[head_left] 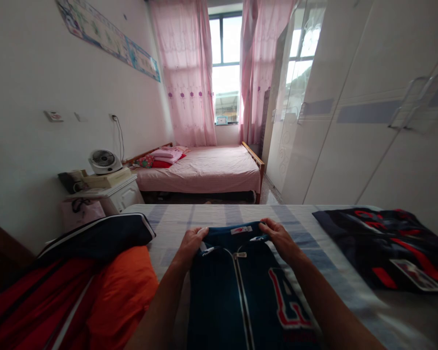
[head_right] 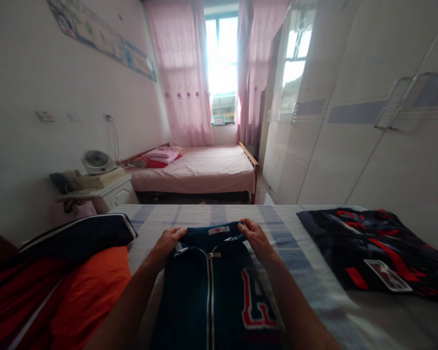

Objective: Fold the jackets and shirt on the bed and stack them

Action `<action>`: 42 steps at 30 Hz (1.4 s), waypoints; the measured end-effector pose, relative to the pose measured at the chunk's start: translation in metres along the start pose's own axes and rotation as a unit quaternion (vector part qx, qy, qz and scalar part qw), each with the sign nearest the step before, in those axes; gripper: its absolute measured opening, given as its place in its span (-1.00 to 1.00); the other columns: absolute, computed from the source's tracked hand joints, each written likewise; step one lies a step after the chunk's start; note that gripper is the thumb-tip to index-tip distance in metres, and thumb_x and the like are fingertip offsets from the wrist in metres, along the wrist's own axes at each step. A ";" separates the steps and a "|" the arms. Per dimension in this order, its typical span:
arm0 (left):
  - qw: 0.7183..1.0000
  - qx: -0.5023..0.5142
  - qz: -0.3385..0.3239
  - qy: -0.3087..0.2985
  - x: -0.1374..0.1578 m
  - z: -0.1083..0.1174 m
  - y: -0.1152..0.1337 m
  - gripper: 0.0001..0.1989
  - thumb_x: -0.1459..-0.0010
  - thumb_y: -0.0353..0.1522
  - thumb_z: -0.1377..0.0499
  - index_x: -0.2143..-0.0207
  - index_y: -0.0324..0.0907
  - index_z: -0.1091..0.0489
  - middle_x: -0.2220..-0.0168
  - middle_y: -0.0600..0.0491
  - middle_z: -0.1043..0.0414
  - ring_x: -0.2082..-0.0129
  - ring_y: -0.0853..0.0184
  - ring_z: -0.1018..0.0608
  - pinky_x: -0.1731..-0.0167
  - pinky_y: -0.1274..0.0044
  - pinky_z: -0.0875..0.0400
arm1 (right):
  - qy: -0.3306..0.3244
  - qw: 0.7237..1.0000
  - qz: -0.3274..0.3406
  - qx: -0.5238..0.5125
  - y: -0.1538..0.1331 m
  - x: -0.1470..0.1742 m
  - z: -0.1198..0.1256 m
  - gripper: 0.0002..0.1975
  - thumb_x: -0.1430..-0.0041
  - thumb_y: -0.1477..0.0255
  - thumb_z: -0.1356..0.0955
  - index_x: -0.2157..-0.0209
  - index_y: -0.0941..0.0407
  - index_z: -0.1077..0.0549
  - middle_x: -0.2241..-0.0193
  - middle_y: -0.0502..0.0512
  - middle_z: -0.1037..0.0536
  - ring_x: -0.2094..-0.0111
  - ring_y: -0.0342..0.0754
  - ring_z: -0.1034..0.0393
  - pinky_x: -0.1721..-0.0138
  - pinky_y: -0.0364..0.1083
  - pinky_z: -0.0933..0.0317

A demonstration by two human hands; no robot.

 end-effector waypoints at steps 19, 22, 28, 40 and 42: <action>0.963 -0.165 -0.197 0.081 0.027 0.003 0.079 -0.73 -0.16 -0.32 -0.02 0.17 -0.15 -0.45 0.09 0.00 -0.42 0.04 0.28 -0.41 -0.03 0.51 -0.20 | -0.084 0.979 -0.035 0.184 -0.042 0.009 0.007 -0.60 -0.17 0.11 -0.16 0.38 0.09 -0.46 0.65 -0.02 -0.42 0.62 -0.14 -0.31 0.53 -0.15 -0.12; 0.941 -0.215 -0.260 -0.013 0.036 -0.033 0.087 -0.68 -0.19 -0.28 -0.01 0.08 -0.09 -0.44 -0.03 -0.01 -0.37 -0.06 0.24 -0.35 -0.09 0.44 -0.14 | -0.127 0.975 -0.106 0.147 -0.022 0.013 -0.003 -0.58 -0.15 0.07 -0.17 0.40 0.11 -0.42 0.64 0.02 -0.45 0.65 -0.12 -0.33 0.60 -0.15 -0.13; 0.936 -0.266 -0.216 -0.083 0.031 -0.059 0.063 -0.54 -0.20 -0.09 0.05 0.05 -0.12 -0.45 -0.06 -0.08 -0.37 -0.09 0.14 -0.34 -0.09 0.36 -0.11 | -0.116 0.981 -0.140 0.073 -0.013 0.014 -0.005 -0.53 -0.06 0.00 -0.24 0.49 0.15 -0.41 0.54 0.06 -0.46 0.49 -0.09 -0.36 0.52 -0.15 -0.19; 0.958 -0.184 -0.209 -0.076 0.032 -0.044 0.074 -0.59 -0.17 -0.11 -0.01 0.08 -0.09 -0.46 0.00 -0.02 -0.42 -0.01 0.20 -0.41 -0.04 0.46 -0.17 | -0.169 0.980 -0.041 0.096 -0.002 0.010 -0.002 -0.86 0.13 0.45 -0.34 0.41 0.13 -0.41 0.51 -0.02 -0.39 0.46 -0.13 -0.25 0.41 -0.14 -0.11; 0.961 -0.176 -0.207 -0.055 0.032 -0.026 0.082 -0.62 -0.21 -0.17 0.04 0.13 -0.11 -0.48 0.07 0.00 -0.47 0.05 0.26 -0.44 0.01 0.53 -0.20 | -0.095 0.970 -0.008 0.222 -0.013 0.004 0.014 -0.89 0.13 0.53 -0.30 0.46 0.13 -0.42 0.47 0.02 -0.39 0.42 -0.11 -0.26 0.35 -0.12 -0.10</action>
Point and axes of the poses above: each hand's wrist, its own x-axis away from the middle knuckle, its own z-axis out of the back of the hand, y = z × x, the point moved 10 cm from there along -x, towards the middle knuckle
